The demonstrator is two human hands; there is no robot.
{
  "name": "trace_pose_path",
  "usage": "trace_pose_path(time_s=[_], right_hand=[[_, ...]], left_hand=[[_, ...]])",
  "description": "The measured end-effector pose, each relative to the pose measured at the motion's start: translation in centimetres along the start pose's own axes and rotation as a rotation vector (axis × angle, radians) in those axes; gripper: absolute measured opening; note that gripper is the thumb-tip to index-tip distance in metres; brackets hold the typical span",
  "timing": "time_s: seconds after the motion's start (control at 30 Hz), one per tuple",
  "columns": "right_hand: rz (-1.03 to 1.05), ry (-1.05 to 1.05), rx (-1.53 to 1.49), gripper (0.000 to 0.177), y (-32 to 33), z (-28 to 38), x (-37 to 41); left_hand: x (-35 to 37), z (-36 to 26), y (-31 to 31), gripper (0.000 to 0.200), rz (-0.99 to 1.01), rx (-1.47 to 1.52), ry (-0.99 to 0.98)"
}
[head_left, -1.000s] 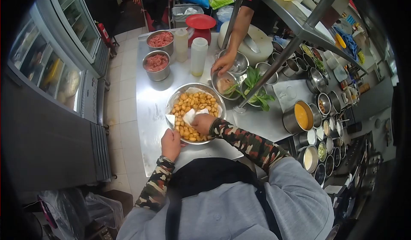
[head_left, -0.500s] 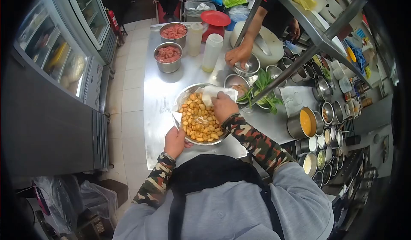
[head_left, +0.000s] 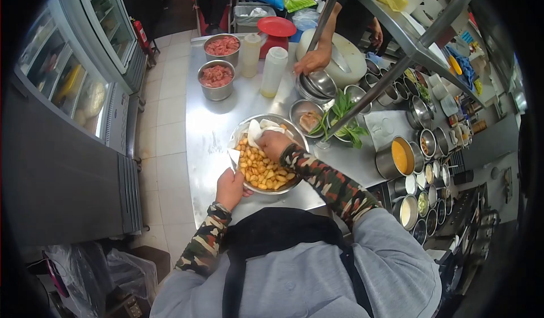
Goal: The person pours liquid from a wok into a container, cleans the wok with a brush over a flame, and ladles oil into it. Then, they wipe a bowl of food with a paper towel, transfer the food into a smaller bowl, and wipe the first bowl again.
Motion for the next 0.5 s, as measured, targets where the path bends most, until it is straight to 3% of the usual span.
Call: trace_pose_path(time_s=[0.03, 0.07, 0.1, 0.17, 0.2, 0.27, 0.4, 0.43, 0.5], right_hand=[[0.16, -0.043, 0.038, 0.022, 0.0, 0.0, 0.2], [0.052, -0.161, 0.07, 0.021, 0.2, -2.0, 0.5], [0.056, -0.161, 0.076, 0.021, 2.0, -0.4, 1.1], [0.343, -0.122, 0.077, 0.022, 2.5, 3.2, 3.3], [0.364, -0.015, 0.06, 0.02, 0.4, 3.4, 4.2], [0.345, -0.033, -0.006, 0.018, -3.0, 2.1, 4.3], [0.144, -0.049, 0.289, 0.018, -0.1, 1.1, 2.3], [0.017, -0.157, 0.212, 0.019, 1.0, 0.2, 2.6], [0.232, -0.065, 0.312, 0.021, 0.3, -0.4, 2.9]], left_hand=[[0.3, -0.3, 0.1, 0.026, -0.005, 0.014, 0.002], [0.5, -0.5, 0.1, 0.026, -0.012, 0.03, 0.006], [0.3, -0.4, 0.2, 0.026, -0.012, 0.036, 0.007], [-0.1, 0.0, 0.3, 0.027, 0.009, 0.118, 0.018], [0.0, -0.4, 0.0, 0.027, 0.02, 0.106, 0.034], [-0.2, -0.2, 0.1, 0.027, 0.043, 0.09, 0.027], [-0.5, 0.4, 0.3, 0.026, 0.058, 0.08, 0.035], [-0.8, 0.5, 0.4, 0.025, 0.043, 0.074, 0.026], [-0.4, 0.1, 0.4, 0.024, 0.022, 0.08, 0.009]])
Point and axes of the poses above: each hand's wrist, its own x-axis away from the middle knuckle, its own y-axis out of the back of the hand, z = x × y, the point moved 7 cm from there along -x, towards the middle knuckle, and after that the axes turned 2 degrees about -z, right-handed, at the moved point
